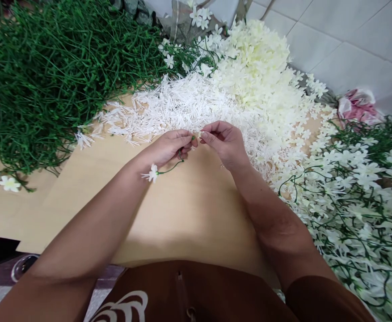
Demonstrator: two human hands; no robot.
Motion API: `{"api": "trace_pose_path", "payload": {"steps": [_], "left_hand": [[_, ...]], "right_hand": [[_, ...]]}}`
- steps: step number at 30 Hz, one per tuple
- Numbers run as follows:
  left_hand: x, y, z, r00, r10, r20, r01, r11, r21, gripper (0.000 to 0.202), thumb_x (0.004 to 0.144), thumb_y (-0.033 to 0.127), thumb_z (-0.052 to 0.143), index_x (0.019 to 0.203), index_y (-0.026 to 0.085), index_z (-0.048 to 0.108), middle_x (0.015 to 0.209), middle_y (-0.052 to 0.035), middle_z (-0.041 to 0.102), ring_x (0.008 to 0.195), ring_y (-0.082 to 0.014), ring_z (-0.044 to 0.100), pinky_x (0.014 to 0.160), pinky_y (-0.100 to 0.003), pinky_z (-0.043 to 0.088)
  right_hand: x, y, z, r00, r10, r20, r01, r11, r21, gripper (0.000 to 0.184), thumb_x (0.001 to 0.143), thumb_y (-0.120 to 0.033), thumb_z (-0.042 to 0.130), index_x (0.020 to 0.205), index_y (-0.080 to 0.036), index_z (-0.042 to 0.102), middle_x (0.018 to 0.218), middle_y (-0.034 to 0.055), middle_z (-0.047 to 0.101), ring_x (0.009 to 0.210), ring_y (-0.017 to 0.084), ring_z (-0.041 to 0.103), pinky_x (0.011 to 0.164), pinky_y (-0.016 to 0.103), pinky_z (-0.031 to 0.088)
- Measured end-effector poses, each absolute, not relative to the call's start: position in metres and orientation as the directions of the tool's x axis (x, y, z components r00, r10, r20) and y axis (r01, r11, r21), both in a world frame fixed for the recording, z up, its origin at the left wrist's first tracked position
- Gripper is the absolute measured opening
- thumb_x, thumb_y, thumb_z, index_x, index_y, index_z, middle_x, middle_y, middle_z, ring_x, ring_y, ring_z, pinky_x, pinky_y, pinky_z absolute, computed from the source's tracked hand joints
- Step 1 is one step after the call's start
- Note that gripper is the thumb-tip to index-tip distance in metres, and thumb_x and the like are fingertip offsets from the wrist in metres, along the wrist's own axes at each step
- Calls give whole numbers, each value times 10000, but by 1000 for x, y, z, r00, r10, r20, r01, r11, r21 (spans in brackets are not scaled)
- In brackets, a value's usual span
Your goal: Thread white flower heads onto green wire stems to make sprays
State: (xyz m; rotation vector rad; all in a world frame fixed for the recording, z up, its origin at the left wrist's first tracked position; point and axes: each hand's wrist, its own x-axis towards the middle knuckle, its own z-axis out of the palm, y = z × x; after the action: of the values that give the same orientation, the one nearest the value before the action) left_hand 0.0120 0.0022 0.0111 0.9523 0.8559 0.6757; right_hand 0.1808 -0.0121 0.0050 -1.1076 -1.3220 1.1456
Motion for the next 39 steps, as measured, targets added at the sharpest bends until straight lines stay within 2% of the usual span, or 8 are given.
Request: {"api": "trace_pose_path", "payload": {"steps": [4, 9, 16, 20, 26, 32, 39], "left_hand": [[10, 3, 9, 527, 795, -301, -53, 384, 922, 163, 809, 263, 671, 734, 120, 646, 658, -2, 549, 534, -64, 480, 546, -199, 451], [11, 3, 9, 517, 805, -292, -13, 348, 937, 212, 818, 290, 682, 700, 117, 649, 606, 0, 541, 515, -67, 478, 521, -195, 444], [12, 3, 8, 510, 816, -271, -43, 339, 940, 216, 821, 272, 671, 674, 123, 617, 600, 10, 540, 490, -59, 472, 513, -190, 441], [13, 2, 10, 488, 820, -298, 1, 342, 940, 221, 832, 240, 653, 652, 128, 590, 578, 14, 546, 478, -58, 475, 500, -186, 424], [15, 2, 10, 451, 828, -333, 97, 325, 941, 213, 838, 155, 607, 631, 137, 559, 526, 34, 517, 456, -54, 464, 486, -181, 388], [15, 2, 10, 464, 829, -312, 105, 298, 949, 192, 844, 192, 606, 665, 138, 564, 561, 30, 527, 468, -53, 474, 481, -183, 369], [14, -1, 10, 527, 813, -248, 149, 199, 969, 185, 833, 234, 593, 676, 147, 549, 598, 34, 523, 492, -53, 455, 513, -193, 365]], "right_hand": [[180, -11, 1, -37, 990, 139, 29, 140, -990, 403, 627, -533, 820, 737, -201, 620, 682, -24, 621, 653, 110, 597, 677, 295, 547], [178, -12, -3, -35, 983, 178, 65, 180, -982, 363, 690, -515, 786, 750, -204, 607, 694, -19, 598, 668, 116, 586, 666, 297, 526], [179, -17, 0, -21, 946, 323, 236, 319, -918, 278, 729, -454, 775, 720, -213, 638, 775, 8, 592, 748, 137, 560, 699, 307, 502], [179, -18, 2, -76, 942, 327, 230, 336, -914, 271, 750, -453, 759, 715, -208, 650, 751, 7, 614, 721, 133, 576, 688, 309, 510], [177, -21, 4, -133, 954, 267, 111, 282, -953, 313, 731, -482, 772, 729, -189, 659, 736, -5, 646, 673, 119, 638, 677, 298, 541], [181, -20, 12, -223, 965, 137, 17, 144, -989, 321, 758, -487, 749, 731, -175, 677, 720, 3, 683, 695, 121, 668, 720, 294, 564], [189, -13, 6, -300, 953, -44, -107, -79, -991, 387, 599, -429, 878, 744, -178, 622, 663, -29, 660, 668, 124, 674, 720, 289, 562]]}}
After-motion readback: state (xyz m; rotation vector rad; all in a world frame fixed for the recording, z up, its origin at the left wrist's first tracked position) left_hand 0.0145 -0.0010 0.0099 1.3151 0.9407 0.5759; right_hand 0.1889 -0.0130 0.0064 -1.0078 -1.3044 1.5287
